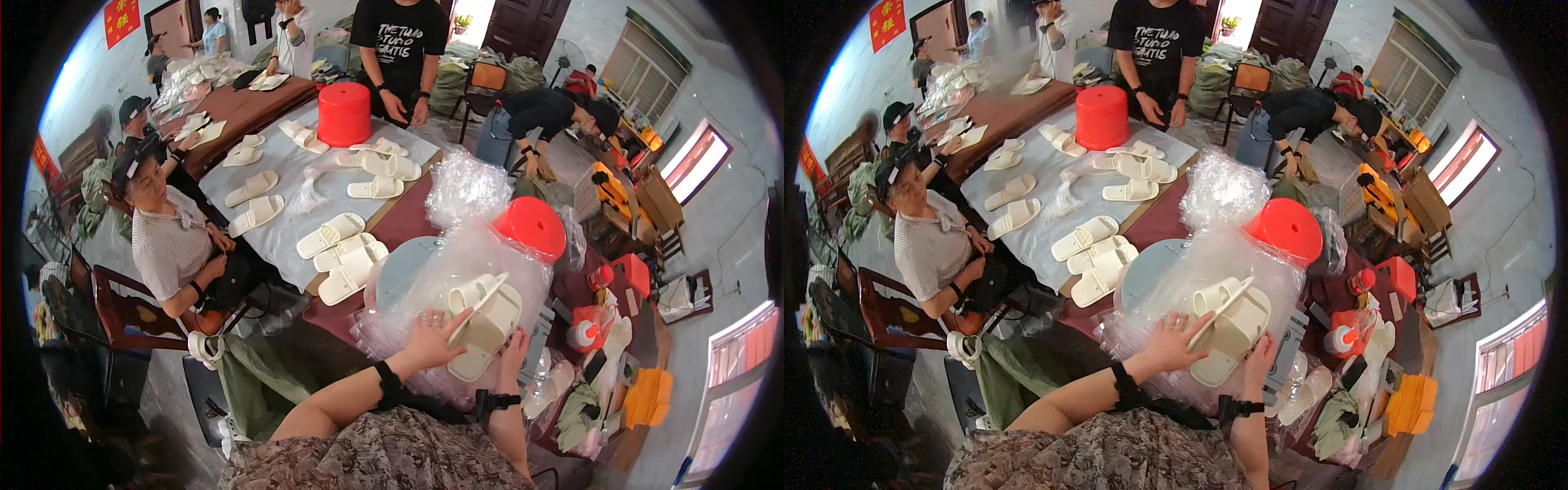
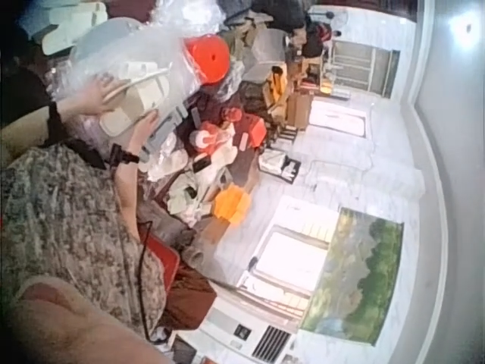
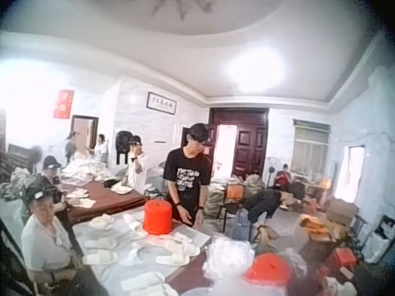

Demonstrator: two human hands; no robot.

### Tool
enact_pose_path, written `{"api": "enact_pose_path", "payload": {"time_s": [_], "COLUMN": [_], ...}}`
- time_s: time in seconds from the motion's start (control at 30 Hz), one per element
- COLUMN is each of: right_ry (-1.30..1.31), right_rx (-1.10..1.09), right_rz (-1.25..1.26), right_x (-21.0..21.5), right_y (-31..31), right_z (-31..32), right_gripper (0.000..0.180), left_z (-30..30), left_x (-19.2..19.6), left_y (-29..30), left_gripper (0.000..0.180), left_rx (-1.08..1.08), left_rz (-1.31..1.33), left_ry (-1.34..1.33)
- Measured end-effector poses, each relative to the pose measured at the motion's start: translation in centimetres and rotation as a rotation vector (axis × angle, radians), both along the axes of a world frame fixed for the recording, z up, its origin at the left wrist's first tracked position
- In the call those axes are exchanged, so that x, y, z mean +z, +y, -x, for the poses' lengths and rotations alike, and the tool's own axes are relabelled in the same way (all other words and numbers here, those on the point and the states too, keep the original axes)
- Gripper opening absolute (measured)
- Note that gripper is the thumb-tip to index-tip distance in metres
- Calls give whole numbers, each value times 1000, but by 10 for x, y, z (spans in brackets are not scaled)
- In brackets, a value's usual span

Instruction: Inspecting white shoes and placing them into plastic bags as part of a manufacturing finishing process.

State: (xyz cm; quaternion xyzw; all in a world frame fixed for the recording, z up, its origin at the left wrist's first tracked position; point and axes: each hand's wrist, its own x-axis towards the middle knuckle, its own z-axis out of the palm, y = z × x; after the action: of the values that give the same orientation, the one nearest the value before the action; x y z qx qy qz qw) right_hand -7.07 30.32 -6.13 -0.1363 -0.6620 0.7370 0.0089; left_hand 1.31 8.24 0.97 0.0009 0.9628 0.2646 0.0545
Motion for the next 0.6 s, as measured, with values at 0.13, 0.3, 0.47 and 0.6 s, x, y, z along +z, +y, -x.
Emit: {"api": "enact_pose_path", "payload": {"time_s": [0.13, 0.3, 0.47, 0.6], "right_ry": [577, 536, 443, 225], "right_rx": [21, 153, 56, 116], "right_rz": [-1040, -858, -1204, -1331], "right_x": [25, 111, 133, 119], "right_y": [-12, -42, -49, -29], "right_z": [-13, 46, 163, 209], "right_gripper": [52, 52, 45, 48], "left_z": [4, -2, 0, 7], "left_x": [-16, -9, -9, -10], "left_y": [-2, -2, 6, 13], "left_gripper": [90, 91, 94, 95], "left_rx": [-10, -26, -30, -78], "left_rz": [-37, -21, 33, 53], "left_ry": [16, 49, -6, -14]}}
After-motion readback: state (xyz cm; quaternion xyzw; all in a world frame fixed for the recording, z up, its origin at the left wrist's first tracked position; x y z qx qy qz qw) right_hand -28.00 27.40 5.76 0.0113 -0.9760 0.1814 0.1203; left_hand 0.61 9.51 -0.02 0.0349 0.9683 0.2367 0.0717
